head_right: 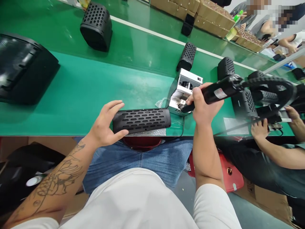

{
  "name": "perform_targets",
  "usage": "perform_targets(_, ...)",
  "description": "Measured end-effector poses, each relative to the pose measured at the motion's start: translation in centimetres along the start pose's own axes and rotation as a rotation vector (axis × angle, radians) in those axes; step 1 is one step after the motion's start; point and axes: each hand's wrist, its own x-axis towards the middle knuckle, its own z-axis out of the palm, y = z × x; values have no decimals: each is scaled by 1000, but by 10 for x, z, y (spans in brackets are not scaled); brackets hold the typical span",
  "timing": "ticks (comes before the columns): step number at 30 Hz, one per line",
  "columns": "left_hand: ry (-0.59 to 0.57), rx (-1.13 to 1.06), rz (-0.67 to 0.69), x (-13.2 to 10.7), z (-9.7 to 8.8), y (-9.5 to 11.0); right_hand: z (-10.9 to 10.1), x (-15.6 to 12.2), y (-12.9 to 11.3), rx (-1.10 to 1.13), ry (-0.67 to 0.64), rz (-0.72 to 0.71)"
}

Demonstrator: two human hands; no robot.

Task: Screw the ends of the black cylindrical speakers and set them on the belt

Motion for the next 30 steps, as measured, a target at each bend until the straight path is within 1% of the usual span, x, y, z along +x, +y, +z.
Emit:
perform_targets(2,17,-84,1,-13,10,-18,8,-10,-25,41,12,-55)
perform_targets(4,11,-150,-5,-22,23,-29,22,-24,-51,124,-19,-99)
perform_targets(6,23,-204,2,-26,34,-34,40,-40,-73,236,-112,-103)
perform_targets(8,62,-242,41,-26,42,-38,58,-54,-85,345,-230,-109)
perform_targets(11,113,-280,109,-24,48,-43,76,-65,-82,420,-381,-122)
perform_targets(13,125,-296,132,-24,49,-44,81,-67,-73,390,-428,-100)
perform_targets(16,141,-307,142,-23,51,-44,82,-70,-60,319,-428,-41)
perform_targets(18,140,-310,138,-23,51,-43,82,-73,-57,302,-414,-13)
perform_targets(25,87,-305,91,-24,46,-41,85,-83,-62,311,-475,10)
perform_targets(30,64,-296,74,-23,43,-40,82,-81,-57,275,-556,3)
